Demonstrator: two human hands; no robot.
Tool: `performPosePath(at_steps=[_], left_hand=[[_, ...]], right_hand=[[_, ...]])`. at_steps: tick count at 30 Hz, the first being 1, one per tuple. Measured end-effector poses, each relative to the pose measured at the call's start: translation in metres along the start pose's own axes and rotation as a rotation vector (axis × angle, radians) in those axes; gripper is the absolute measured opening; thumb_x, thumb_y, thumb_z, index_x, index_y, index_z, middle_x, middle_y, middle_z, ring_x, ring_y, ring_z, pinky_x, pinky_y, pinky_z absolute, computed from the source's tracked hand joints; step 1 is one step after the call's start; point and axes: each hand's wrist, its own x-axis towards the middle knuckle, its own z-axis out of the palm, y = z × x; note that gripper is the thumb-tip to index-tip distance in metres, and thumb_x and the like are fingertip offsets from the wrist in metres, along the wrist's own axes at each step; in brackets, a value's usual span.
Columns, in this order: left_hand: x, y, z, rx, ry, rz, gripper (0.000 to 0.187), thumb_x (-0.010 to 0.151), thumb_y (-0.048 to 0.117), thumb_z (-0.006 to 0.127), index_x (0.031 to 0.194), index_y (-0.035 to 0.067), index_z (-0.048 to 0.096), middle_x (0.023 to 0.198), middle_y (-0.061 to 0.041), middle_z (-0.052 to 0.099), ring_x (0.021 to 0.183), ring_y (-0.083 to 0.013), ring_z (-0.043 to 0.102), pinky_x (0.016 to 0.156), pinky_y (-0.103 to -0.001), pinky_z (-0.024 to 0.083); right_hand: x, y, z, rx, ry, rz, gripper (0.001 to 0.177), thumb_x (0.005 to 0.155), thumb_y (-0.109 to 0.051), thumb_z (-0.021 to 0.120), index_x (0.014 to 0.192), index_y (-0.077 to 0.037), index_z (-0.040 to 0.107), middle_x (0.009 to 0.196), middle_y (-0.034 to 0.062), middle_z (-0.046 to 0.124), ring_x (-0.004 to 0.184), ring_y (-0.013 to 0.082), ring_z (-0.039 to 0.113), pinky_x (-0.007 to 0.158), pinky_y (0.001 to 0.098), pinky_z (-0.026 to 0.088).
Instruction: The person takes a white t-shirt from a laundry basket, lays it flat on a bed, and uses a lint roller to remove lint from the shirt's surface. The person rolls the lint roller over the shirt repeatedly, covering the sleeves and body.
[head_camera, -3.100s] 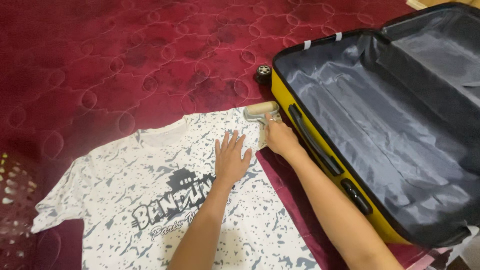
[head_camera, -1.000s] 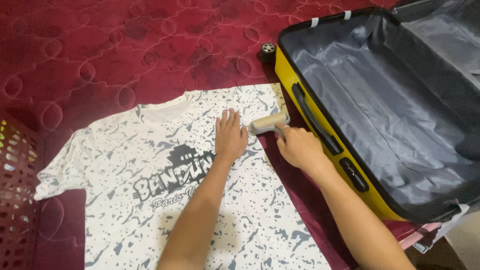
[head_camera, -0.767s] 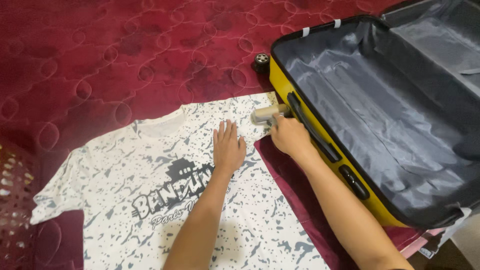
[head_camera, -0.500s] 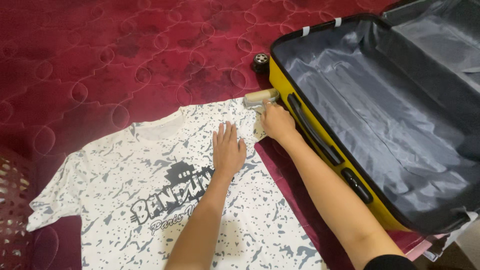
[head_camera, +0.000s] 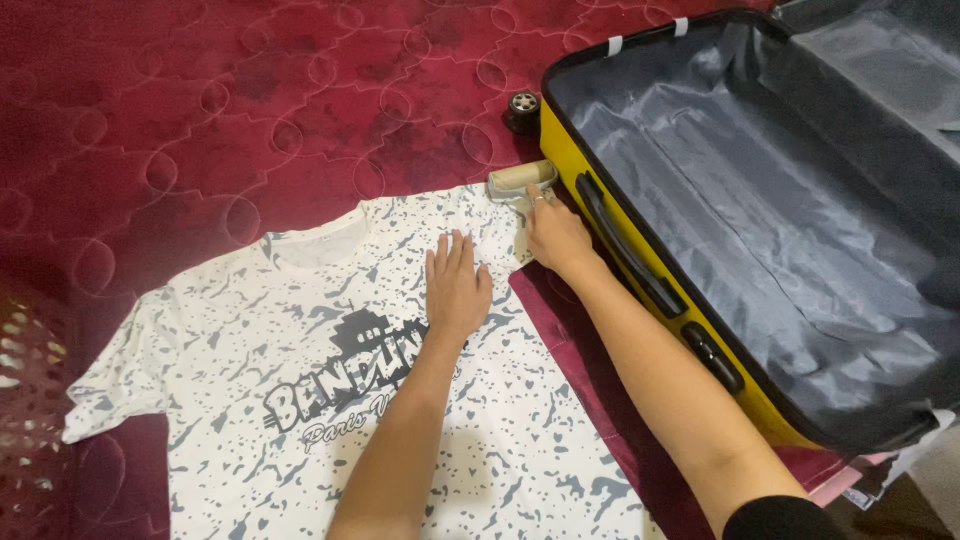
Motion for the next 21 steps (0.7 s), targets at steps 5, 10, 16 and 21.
performPosePath(at_steps=[5, 10, 16, 21], left_hand=[[0.001, 0.003, 0.000, 0.013, -0.012, 0.001, 0.058, 0.098, 0.026, 0.052, 0.145, -0.008, 0.049, 0.159, -0.023, 0.041, 0.151, -0.0379, 0.030, 0.124, -0.051, 0.016], [0.000, -0.001, 0.001, 0.008, 0.005, 0.019, 0.058, 0.098, 0.026, 0.052, 0.145, -0.009, 0.050, 0.158, -0.024, 0.042, 0.150, -0.0392, 0.031, 0.125, -0.052, 0.017], [-0.001, -0.002, 0.003, -0.003, 0.013, 0.032, 0.057, 0.099, 0.025, 0.053, 0.145, -0.008, 0.051, 0.158, -0.024, 0.043, 0.151, -0.0400, 0.031, 0.124, -0.053, 0.017], [0.000, -0.001, 0.003, 0.022, -0.001, 0.026, 0.057, 0.094, 0.021, 0.054, 0.144, -0.007, 0.052, 0.158, -0.023, 0.043, 0.151, -0.0392, 0.031, 0.124, -0.053, 0.017]], right_hand=[[-0.027, 0.004, -0.004, -0.033, -0.015, -0.022, 0.055, 0.096, -0.025, 0.053, 0.149, -0.009, 0.047, 0.133, 0.0288, 0.059, 0.099, 0.0525, 0.066, 0.086, 0.0578, 0.054], [-0.079, -0.015, -0.036, -0.154, -0.120, 0.014, 0.052, 0.097, -0.024, 0.052, 0.146, -0.006, 0.049, 0.114, 0.0276, 0.066, 0.088, 0.0490, 0.070, 0.078, 0.0569, 0.057], [-0.109, -0.030, -0.082, -0.147, -0.098, -0.037, 0.041, 0.096, -0.025, 0.053, 0.130, -0.006, 0.064, 0.094, 0.0248, 0.072, 0.083, 0.0471, 0.071, 0.076, 0.0576, 0.056], [-0.103, -0.042, -0.076, -0.090, -0.171, -0.065, 0.042, 0.094, -0.024, 0.052, 0.131, -0.009, 0.066, 0.093, 0.0246, 0.073, 0.082, 0.0453, 0.071, 0.076, 0.0574, 0.056]])
